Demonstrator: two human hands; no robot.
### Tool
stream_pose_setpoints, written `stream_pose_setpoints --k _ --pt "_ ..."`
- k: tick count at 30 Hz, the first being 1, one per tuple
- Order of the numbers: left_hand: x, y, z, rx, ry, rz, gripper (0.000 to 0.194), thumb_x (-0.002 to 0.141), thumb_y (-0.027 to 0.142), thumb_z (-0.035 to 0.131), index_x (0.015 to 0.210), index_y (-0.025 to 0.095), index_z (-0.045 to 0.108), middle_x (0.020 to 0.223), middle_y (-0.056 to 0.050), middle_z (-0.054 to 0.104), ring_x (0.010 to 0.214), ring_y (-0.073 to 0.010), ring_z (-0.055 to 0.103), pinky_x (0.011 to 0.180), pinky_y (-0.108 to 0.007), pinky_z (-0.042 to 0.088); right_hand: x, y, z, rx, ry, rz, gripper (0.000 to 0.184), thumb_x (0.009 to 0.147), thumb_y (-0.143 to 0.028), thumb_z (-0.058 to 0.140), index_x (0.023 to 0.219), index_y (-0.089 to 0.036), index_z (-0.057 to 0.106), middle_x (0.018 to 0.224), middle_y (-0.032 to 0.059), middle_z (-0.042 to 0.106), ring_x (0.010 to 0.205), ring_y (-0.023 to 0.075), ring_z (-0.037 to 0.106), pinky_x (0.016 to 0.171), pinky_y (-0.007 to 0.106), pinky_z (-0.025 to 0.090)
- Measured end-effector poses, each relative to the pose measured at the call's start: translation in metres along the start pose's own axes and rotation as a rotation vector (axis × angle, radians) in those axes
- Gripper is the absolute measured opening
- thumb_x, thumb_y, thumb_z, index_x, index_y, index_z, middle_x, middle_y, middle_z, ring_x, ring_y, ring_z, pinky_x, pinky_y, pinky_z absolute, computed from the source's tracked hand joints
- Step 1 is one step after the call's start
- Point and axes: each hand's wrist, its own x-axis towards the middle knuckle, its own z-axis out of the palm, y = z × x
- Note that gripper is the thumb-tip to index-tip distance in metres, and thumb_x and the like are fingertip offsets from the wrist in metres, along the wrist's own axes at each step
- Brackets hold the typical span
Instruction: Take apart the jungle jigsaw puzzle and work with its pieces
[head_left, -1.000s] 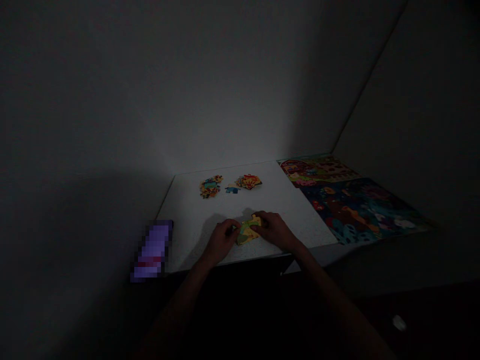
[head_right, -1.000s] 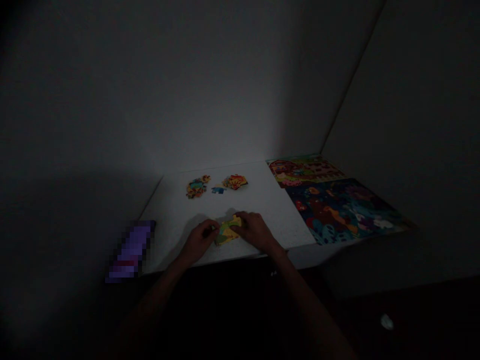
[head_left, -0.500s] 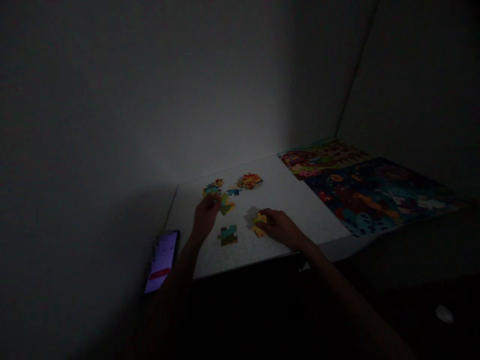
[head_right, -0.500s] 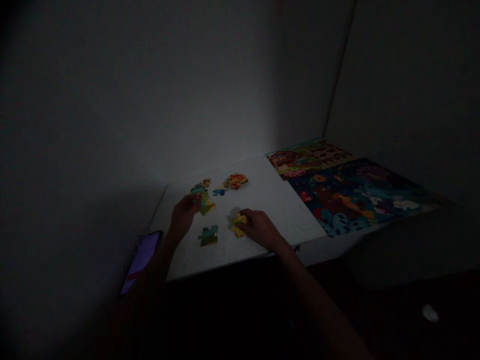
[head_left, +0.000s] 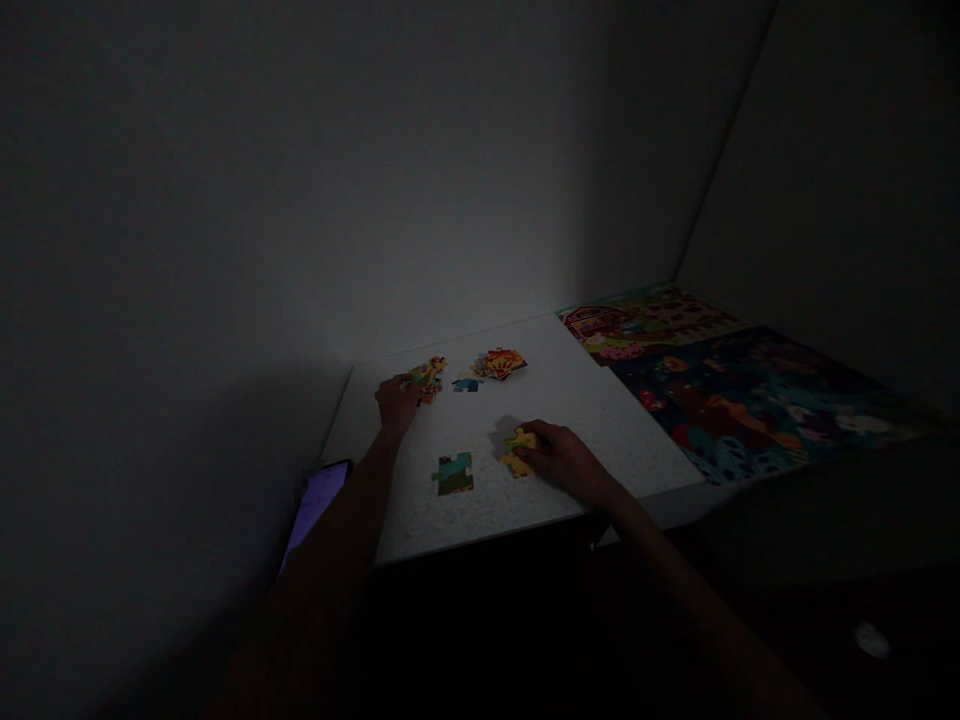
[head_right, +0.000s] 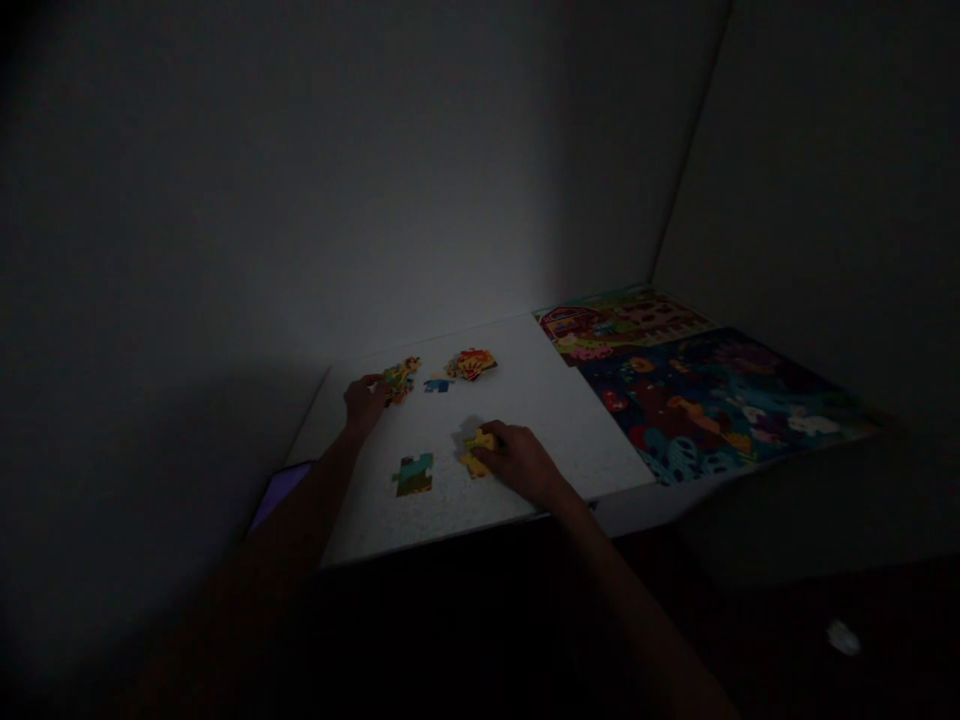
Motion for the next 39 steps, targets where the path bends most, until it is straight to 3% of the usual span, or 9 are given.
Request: stream_pose_setpoints --k 3,6,10,13,19,22,25,31,39 --pt "-0.025 -0.003 -0.007 0.037 -0.005 0.057 0.017 0.079 0.023 0.059 0.091 0.019 0.070 0.108 -0.011 0.070 0.115 -0.0297 0.058 0.102 -0.042 0.040 0.000 0.000 -0.001 0.017 -0.004 0.023 0.032 0.086 -0.037 0.060 0.112 -0.019 0.066 0.098 0.0085 0.073 0.083 0.0212 0.067 0.072 0.031 0.050" --pt "-0.074 -0.007 -0.018 0.036 -0.063 0.142 0.022 0.084 0.025 0.057 0.102 0.021 0.069 0.117 -0.009 0.067 0.116 -0.0262 0.058 0.103 -0.041 0.041 -0.001 0.000 0.000 0.017 0.012 0.059 0.036 0.085 -0.040 0.060 0.115 -0.019 0.064 0.093 0.0072 0.072 0.078 0.0203 0.066 0.069 0.030 0.050" --pt "-0.143 -0.012 -0.030 0.128 -0.245 0.437 0.029 0.090 0.032 0.057 0.117 0.023 0.064 0.129 -0.009 0.062 0.123 -0.0260 0.054 0.108 -0.046 0.038 0.000 0.001 0.001 0.084 0.031 0.087 0.041 0.084 -0.044 0.060 0.117 -0.020 0.060 0.094 0.0058 0.071 0.079 0.0201 0.066 0.069 0.031 0.052" --pt "-0.166 -0.011 -0.034 0.197 -0.252 0.486 0.032 0.090 0.034 0.059 0.119 0.021 0.062 0.133 -0.011 0.059 0.127 -0.0283 0.050 0.107 -0.048 0.038 0.015 0.004 0.000 0.188 0.066 0.093 0.044 0.083 -0.049 0.060 0.116 -0.020 0.057 0.098 0.0068 0.071 0.083 0.0212 0.067 0.071 0.032 0.055" --pt "-0.163 -0.006 -0.037 0.166 -0.259 0.469 0.024 0.086 0.039 0.067 0.102 0.021 0.062 0.124 -0.010 0.061 0.120 -0.0286 0.053 0.103 -0.048 0.040 0.096 0.011 -0.007 0.228 0.304 0.085 0.057 0.081 -0.058 0.058 0.121 -0.018 0.051 0.104 0.0115 0.071 0.089 0.0236 0.069 0.075 0.036 0.057" --pt "-0.164 -0.006 -0.037 0.138 -0.250 0.469 0.025 0.084 0.041 0.070 0.098 0.022 0.061 0.120 -0.009 0.061 0.118 -0.0286 0.053 0.102 -0.048 0.041 0.140 0.010 -0.007 0.098 0.454 0.073 0.064 0.081 -0.058 0.058 0.127 -0.015 0.049 0.105 0.0121 0.069 0.090 0.0235 0.067 0.077 0.036 0.056" --pt "-0.166 -0.007 -0.035 0.121 -0.249 0.462 0.033 0.080 0.046 0.073 0.100 0.022 0.061 0.119 -0.009 0.061 0.116 -0.0295 0.053 0.101 -0.049 0.041 0.168 0.011 -0.003 -0.082 0.454 0.114 0.056 0.084 -0.049 0.056 0.130 -0.017 0.050 0.108 0.0110 0.068 0.094 0.0235 0.065 0.082 0.037 0.053" --pt "-0.164 -0.008 -0.035 0.098 -0.329 0.448 0.054 0.068 0.050 0.082 0.109 0.024 0.059 0.125 -0.010 0.058 0.117 -0.0319 0.051 0.101 -0.051 0.042 0.176 0.026 0.012 -0.461 0.463 0.201 0.042 0.088 -0.042 0.056 0.122 -0.018 0.064 0.127 0.0176 0.057 0.119 0.0323 0.053 0.101 0.048 0.041" --pt "-0.162 -0.002 -0.040 0.091 -0.404 0.361 0.051 0.064 0.041 0.085 0.103 0.023 0.057 0.109 -0.008 0.062 0.107 -0.0296 0.056 0.093 -0.046 0.047 0.173 0.032 0.016 -0.473 0.369 0.123 0.043 0.096 -0.046 0.044 0.122 -0.019 0.066 0.128 0.0154 0.059 0.117 0.0322 0.052 0.099 0.045 0.041"
